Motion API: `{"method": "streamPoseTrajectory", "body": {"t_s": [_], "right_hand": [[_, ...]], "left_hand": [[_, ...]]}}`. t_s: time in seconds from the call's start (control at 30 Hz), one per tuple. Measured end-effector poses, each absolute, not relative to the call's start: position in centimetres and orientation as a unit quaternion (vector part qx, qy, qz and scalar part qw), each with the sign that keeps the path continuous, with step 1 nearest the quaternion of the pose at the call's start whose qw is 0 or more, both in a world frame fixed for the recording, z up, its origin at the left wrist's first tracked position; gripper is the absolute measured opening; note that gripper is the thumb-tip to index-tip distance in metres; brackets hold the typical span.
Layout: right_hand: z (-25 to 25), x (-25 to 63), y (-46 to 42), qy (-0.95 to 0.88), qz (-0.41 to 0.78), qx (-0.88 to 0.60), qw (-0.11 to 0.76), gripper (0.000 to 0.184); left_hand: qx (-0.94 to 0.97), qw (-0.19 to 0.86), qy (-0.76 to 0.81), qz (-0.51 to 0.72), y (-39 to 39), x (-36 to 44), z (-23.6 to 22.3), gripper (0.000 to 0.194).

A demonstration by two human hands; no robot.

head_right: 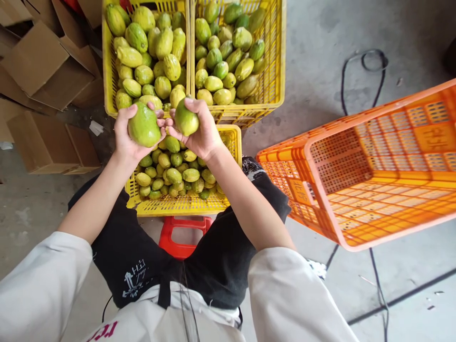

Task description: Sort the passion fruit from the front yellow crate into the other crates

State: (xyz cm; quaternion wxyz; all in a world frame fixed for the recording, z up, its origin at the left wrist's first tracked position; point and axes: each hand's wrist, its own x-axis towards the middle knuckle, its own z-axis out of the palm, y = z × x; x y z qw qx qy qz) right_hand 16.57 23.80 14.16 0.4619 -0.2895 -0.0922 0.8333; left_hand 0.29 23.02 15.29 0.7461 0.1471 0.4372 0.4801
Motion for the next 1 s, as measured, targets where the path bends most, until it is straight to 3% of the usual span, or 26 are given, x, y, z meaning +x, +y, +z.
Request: {"method": "streamPoseTrajectory", "body": {"t_s": [0.3,0.57,0.7,1.0], "right_hand": [[12.9,15.7,23.6,-0.174,0.831,-0.299,0.437,0.006],[13.8,16.5,23.5,-0.119,0.829,-0.263,0.479,0.025],[14.2,17.0,23.6,-0.126,0.82,-0.232,0.509,0.024],[14.3,17.1,23.6,-0.066,0.819,-0.267,0.504,0.013]], "left_hand": [[0.149,0.748,0.45,0.465,23.3,0.8,15.1,0.025],[0.118,0.782,0.36,0.496,24.0,-0.2,15.1,0.036],[0.113,0.759,0.379,0.517,24.1,-0.6,16.1,0.028],[0.162,0.801,0.344,0.463,22.6,-0.1,16.5,0.039]]}}
